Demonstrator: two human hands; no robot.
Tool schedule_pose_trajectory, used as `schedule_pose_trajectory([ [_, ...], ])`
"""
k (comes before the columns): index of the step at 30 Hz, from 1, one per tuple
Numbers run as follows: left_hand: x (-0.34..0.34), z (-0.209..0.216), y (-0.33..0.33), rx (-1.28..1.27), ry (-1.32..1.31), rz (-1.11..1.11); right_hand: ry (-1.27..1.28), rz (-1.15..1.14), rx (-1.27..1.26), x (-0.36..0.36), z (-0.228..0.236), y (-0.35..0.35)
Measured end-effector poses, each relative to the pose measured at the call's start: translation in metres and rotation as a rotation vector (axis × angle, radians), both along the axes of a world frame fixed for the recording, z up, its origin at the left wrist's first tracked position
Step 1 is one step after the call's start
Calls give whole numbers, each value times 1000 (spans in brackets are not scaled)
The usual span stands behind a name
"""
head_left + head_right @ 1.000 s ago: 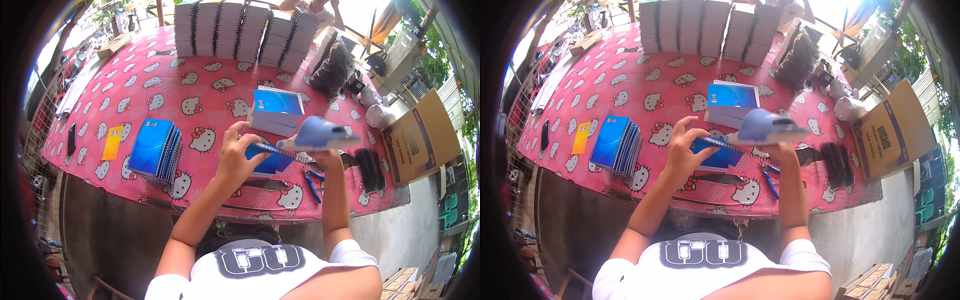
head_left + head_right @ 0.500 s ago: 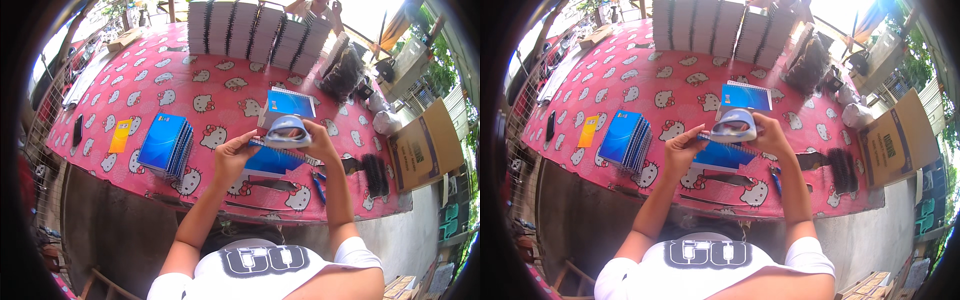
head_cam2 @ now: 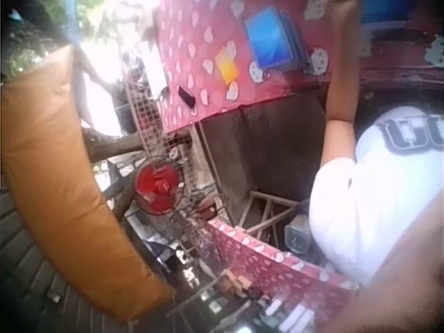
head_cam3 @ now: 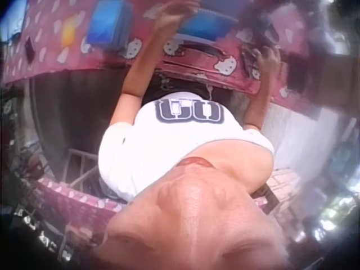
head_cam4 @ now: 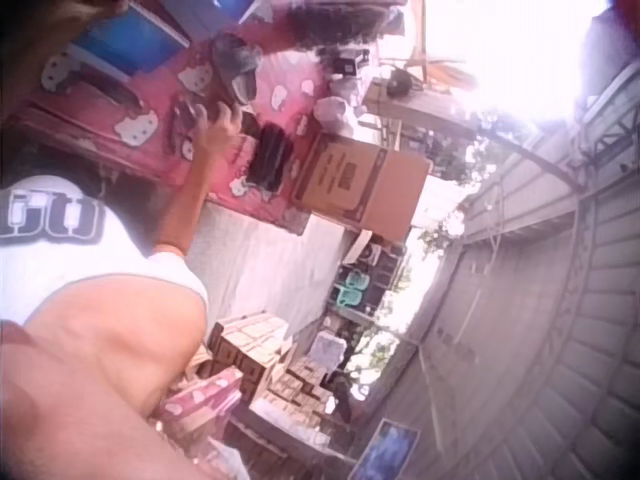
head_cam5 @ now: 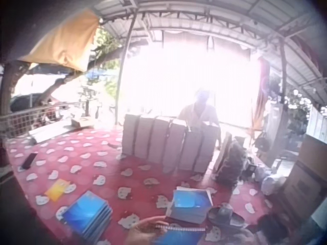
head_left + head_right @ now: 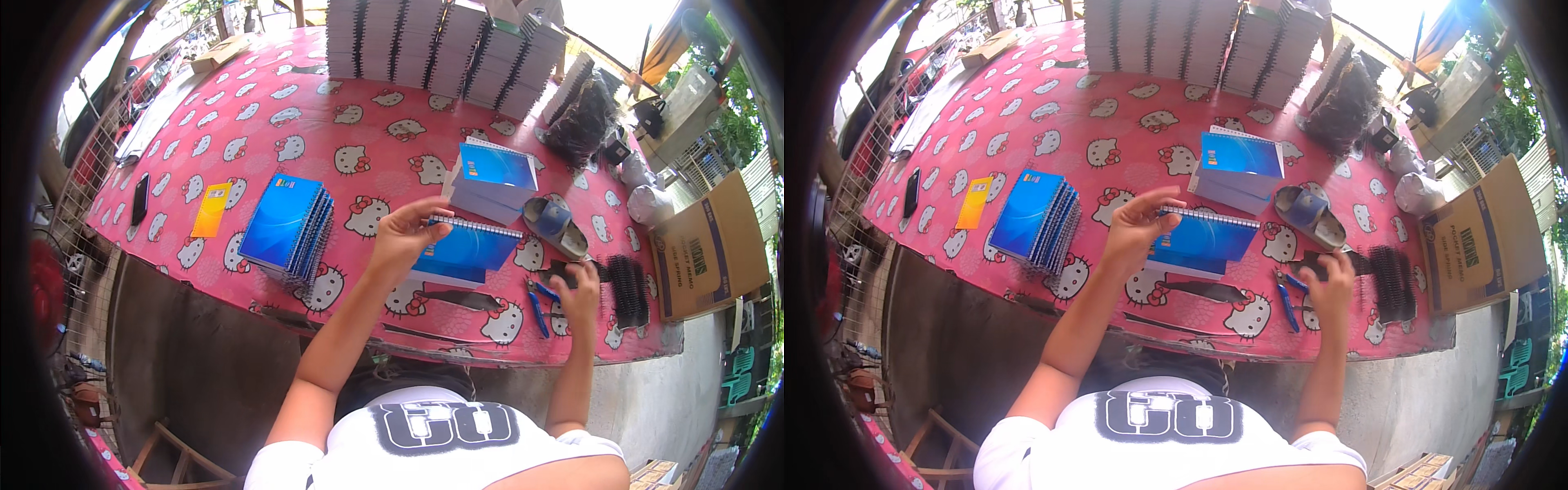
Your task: The person tapes the spine of several blue notebooks using a handheld tape dispenser, trimming the excess tape with shears.
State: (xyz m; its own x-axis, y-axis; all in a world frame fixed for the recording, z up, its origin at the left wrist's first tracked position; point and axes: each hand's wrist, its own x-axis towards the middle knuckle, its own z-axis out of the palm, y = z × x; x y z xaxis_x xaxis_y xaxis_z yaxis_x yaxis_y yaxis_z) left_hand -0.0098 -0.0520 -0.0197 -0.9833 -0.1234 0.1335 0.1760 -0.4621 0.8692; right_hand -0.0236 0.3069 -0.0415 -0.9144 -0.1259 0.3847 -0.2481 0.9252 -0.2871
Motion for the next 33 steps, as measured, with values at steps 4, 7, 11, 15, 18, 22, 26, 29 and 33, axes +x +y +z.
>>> schedule_pose_trajectory([
  [4, -1, 17, 19, 7, 44, 153, -161, 50, -8, 51, -14, -15],
  [7, 21, 40, 30, -411, 468, 446, -84, 88, 11, 63, -8, -28],
  [11, 43, 17, 31, -802, 619, 492, -223, 340, -325, 78, 44, -78],
  [15, 49, 6, 38, -768, 577, 484, -109, 495, -377, 80, 65, -113],
  [18, 50, 10, 38, -775, 576, 495, -57, 495, -351, 80, 70, -120],
  [22, 49, 5, 36, -800, 654, 510, -521, 518, -696, 73, 75, -119],
  [26, 50, 10, 29, -849, 782, 532, -1407, 554, -1471, 60, 47, -105],
  [29, 58, 32, 11, -778, 642, 666, -848, 512, -1029, 69, 62, -114],
  [33, 72, 69, -82, -318, 374, 1154, -166, 151, -325, 52, 24, -62],
])
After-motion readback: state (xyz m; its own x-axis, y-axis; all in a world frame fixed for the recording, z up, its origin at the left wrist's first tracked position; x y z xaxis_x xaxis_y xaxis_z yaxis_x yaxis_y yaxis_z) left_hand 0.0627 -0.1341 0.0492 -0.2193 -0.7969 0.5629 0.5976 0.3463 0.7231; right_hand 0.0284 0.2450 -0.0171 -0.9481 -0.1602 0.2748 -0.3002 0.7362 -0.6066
